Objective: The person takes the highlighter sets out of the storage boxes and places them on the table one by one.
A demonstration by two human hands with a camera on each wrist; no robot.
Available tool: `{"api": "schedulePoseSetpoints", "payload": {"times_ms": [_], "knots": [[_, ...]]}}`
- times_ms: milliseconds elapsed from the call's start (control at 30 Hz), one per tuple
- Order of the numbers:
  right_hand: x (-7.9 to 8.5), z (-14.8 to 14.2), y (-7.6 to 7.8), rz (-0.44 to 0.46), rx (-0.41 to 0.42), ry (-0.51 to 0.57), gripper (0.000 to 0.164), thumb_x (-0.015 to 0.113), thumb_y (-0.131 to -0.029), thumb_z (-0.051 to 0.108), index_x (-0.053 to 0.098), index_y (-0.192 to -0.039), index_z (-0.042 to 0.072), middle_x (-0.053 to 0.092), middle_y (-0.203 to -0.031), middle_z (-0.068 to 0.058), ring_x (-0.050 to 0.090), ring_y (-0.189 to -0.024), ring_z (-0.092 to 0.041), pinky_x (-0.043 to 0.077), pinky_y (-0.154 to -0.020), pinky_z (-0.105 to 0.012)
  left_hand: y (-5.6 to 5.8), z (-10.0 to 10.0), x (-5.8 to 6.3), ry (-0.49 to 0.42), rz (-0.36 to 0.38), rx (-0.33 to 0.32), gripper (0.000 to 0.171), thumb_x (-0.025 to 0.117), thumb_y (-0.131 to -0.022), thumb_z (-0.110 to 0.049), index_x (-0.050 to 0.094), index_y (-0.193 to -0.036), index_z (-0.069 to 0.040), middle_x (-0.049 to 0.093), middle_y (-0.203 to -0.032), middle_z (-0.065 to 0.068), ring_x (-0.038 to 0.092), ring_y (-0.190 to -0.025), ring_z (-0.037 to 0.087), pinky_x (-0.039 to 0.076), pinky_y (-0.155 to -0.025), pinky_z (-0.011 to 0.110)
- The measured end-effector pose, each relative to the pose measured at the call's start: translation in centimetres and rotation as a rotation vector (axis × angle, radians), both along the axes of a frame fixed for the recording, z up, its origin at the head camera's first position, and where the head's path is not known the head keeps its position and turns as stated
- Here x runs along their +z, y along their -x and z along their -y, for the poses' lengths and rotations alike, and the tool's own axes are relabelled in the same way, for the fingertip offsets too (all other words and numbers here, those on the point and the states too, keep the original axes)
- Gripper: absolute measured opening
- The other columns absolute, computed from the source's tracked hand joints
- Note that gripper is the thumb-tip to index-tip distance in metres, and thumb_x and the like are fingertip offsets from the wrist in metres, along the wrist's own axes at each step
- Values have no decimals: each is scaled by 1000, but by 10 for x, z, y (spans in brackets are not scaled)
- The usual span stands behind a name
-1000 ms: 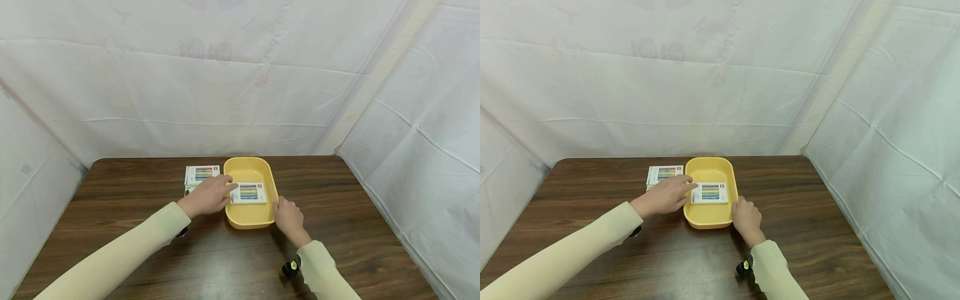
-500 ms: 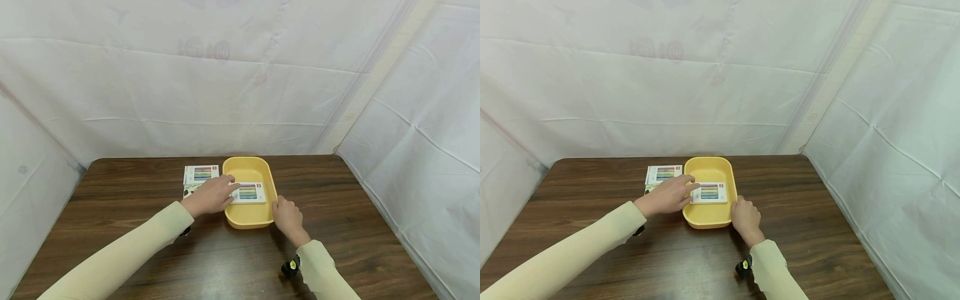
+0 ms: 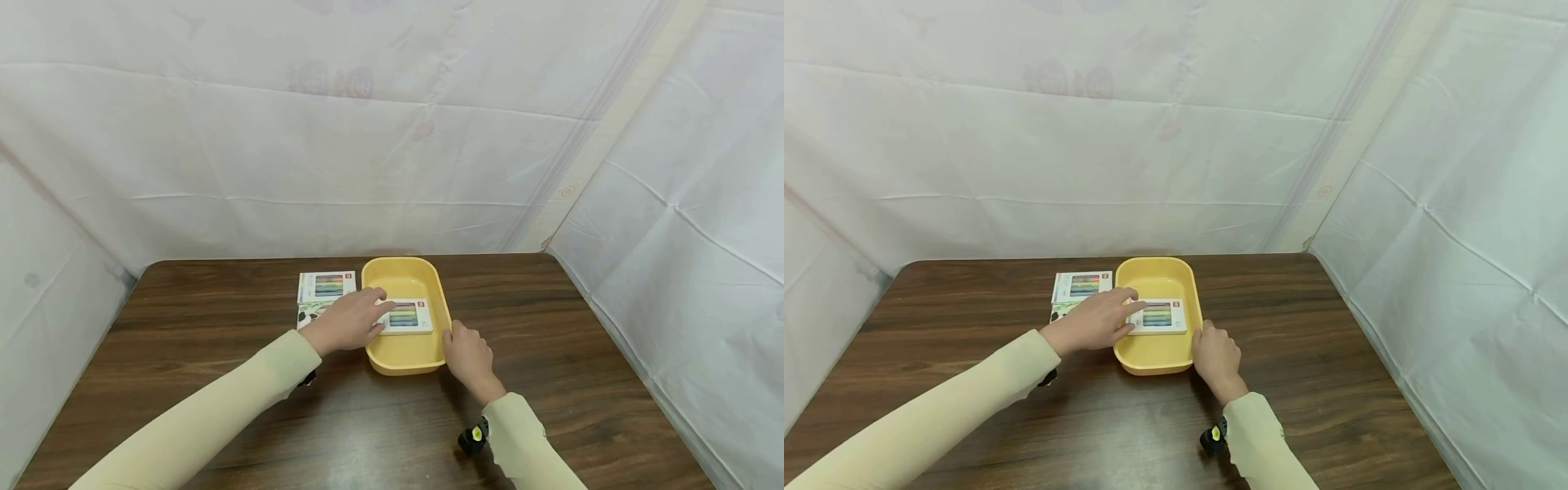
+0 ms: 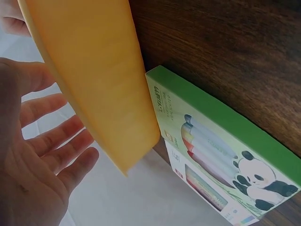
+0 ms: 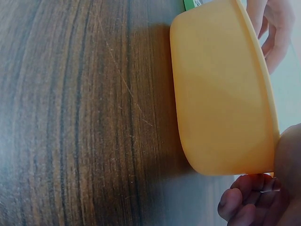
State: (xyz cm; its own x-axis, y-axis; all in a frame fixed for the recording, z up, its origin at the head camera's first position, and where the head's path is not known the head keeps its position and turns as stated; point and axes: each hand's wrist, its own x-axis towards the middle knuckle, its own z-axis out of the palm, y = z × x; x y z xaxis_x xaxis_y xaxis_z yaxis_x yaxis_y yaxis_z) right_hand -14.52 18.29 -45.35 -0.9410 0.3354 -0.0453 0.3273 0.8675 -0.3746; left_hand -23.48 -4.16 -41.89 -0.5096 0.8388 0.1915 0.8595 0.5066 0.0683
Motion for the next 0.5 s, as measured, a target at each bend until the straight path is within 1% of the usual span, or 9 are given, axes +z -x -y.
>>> {"api": "schedulePoseSetpoints", "payload": {"times_ms": [267,500], "knots": [[1,0,0,-4,-3,-3,30,40,-101,27,58,-92,5,51,-62,-6,49,-51,-19,35,-46,-30,-1,-4,5,36,54,22,39,62,-93,-23,58,-129,-12,59,-123,13,59,-106,26,52,-87,42],[2,1,1,-5,-6,-7,30,41,-100,28,59,-92,5,52,-62,-6,50,-52,-20,35,-47,-32,2,-7,3,71,85,49,41,61,-94,-25,55,-133,-13,57,-130,13,57,-115,27,50,-94,43]]}}
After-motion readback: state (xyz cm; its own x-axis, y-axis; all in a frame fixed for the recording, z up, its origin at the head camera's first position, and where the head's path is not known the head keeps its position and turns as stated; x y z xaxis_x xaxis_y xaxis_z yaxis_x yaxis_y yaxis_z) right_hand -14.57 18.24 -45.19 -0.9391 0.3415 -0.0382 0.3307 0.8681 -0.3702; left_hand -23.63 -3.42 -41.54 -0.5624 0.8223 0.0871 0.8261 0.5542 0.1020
